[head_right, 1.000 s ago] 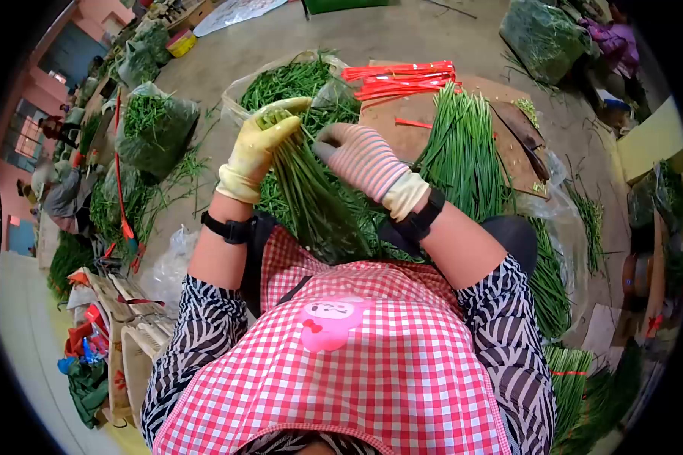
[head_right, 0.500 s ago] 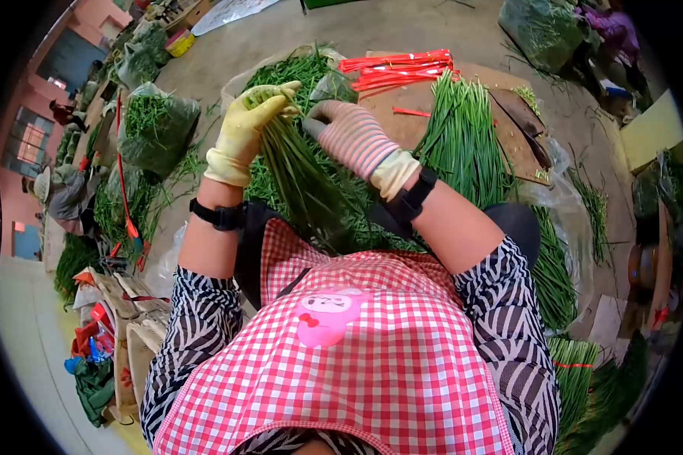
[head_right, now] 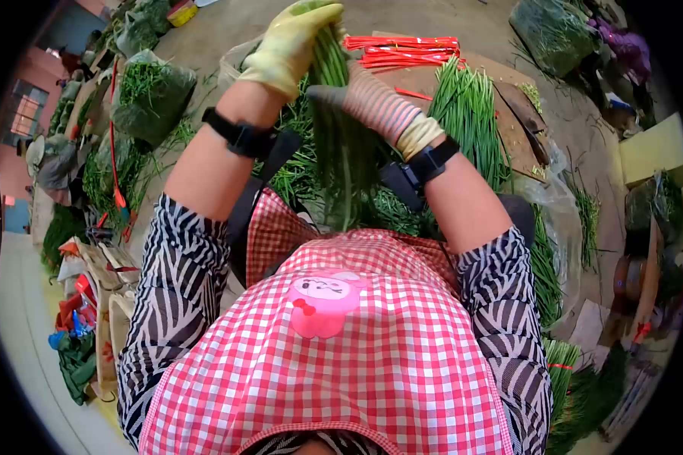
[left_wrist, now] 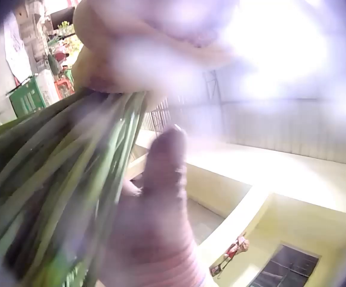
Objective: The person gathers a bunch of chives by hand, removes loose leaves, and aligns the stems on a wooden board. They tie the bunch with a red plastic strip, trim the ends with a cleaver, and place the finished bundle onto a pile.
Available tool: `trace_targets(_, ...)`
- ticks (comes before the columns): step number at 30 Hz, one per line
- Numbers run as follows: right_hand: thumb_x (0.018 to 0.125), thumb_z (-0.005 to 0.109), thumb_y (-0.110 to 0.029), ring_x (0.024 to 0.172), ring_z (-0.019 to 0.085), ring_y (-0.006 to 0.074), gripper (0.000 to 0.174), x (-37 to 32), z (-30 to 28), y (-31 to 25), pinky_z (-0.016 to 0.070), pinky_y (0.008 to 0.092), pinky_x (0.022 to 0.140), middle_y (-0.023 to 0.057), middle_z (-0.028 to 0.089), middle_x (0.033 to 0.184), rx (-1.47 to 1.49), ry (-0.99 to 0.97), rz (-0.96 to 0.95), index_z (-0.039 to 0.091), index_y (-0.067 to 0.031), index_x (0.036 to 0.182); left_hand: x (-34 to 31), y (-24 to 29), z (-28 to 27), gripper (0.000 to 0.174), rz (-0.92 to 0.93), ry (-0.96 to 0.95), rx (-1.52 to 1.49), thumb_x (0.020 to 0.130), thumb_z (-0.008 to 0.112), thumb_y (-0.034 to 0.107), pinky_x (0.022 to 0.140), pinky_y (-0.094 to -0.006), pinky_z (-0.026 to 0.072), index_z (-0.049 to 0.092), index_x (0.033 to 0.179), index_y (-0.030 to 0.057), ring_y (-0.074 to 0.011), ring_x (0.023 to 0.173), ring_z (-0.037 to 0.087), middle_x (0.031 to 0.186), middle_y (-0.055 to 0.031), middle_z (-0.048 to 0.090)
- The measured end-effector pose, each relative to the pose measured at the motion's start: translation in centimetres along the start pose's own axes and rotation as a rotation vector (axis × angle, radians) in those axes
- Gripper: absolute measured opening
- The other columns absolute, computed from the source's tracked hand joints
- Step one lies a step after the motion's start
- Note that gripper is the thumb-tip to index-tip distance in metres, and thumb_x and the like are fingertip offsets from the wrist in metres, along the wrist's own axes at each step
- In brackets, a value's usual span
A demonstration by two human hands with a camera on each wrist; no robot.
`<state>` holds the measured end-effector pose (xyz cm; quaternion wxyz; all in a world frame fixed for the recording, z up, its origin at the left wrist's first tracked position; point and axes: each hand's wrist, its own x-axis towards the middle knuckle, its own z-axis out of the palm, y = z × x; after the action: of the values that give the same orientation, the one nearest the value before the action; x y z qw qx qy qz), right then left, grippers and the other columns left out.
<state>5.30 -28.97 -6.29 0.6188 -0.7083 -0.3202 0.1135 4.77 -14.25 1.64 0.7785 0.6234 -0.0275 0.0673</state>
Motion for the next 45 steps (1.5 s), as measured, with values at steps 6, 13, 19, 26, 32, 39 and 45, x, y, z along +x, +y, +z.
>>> trace_targets(6,0.087,0.080,-0.018,0.098,0.067,0.0127,0.048,0.2,-3.0,-0.5,0.0534,0.0312,0.088,0.0063,0.074,0.115,0.269,0.195,0.155,0.065,-0.0003,0.129,5.8,-1.3,6.4,0.048,0.037,0.063,-0.073,0.089,0.077,0.013,0.076,-0.0381,0.0531,0.059,0.132,0.0016,-0.0215,0.088,0.065,0.106,-0.0098,0.070)
trace_targets(13,0.090,0.076,-0.015,0.087,0.075,0.0300,0.037,-1.4,-10.9,0.0,0.0654,0.0462,0.081,0.0121,0.072,0.101,0.790,0.226,0.079,0.066,-0.0026,0.124,2.9,2.7,5.9,0.108,-0.007,-0.318,0.077,0.089,0.075,0.052,0.121,-0.0441,0.0267,0.017,0.163,-0.0019,-0.0332,0.151,0.032,0.162,-0.0258,0.034)
trace_targets(19,0.094,0.076,-0.019,0.088,0.072,0.0233,0.027,-6.2,-19.6,-2.8,0.0622,0.0476,0.093,0.0054,0.071,0.094,0.811,0.293,0.063,0.068,-0.0056,0.116,3.2,-8.1,-1.2,0.059,-0.262,-0.208,-0.103,0.105,0.059,0.041,0.117,-0.0409,0.0392,0.049,0.149,0.0035,-0.0263,0.141,0.049,0.153,-0.0169,0.052)
trace_targets(26,0.093,0.076,-0.023,0.088,0.075,0.0295,0.024,-10.4,-25.7,-3.5,0.0640,0.0442,0.078,0.0094,0.074,0.095,0.620,0.534,0.251,0.071,-0.0051,0.108,1.6,-17.4,-4.4,0.046,-0.628,-0.235,-0.155,0.103,0.065,0.034,0.106,-0.0413,0.0510,0.054,0.139,0.0062,-0.0259,0.126,0.061,0.138,-0.0162,0.062)
trace_targets(32,0.096,0.069,-0.031,0.087,0.073,0.0268,0.032,-10.4,-29.3,0.3,0.0611,0.0428,0.084,0.0114,0.075,0.102,0.351,0.552,0.542,0.071,-0.0042,0.113,0.9,-22.5,-4.6,0.045,-0.657,-0.265,-0.279,0.103,0.065,0.028,0.103,-0.0433,0.0537,0.053,0.140,0.0051,-0.0281,0.111,0.068,0.127,-0.0155,0.067)
trace_targets(39,0.085,0.072,-0.048,0.107,0.068,0.0299,0.063,-4.8,-26.9,8.2,0.0513,0.0384,0.098,0.0183,0.073,0.120,-0.558,0.427,0.982,0.069,0.0009,0.125,0.2,-22.2,-2.8,0.050,-0.684,-0.284,-0.218,0.104,0.063,0.027,0.098,-0.0400,0.0554,0.049,0.147,0.0063,-0.0274,0.109,0.069,0.130,-0.0130,0.066)
trace_targets(45,0.086,0.069,-0.054,0.118,0.066,0.0416,0.075,-2.0,-21.0,15.4,0.0512,0.0431,0.101,0.0336,0.066,0.126,-0.857,0.434,1.062,0.066,0.0103,0.123,3.2,-22.4,1.8,0.051,-0.696,-0.343,-0.135,0.101,0.067,0.021,0.083,-0.0371,0.0573,0.049,0.146,0.0052,-0.0218,0.095,0.068,0.110,-0.0087,0.066)
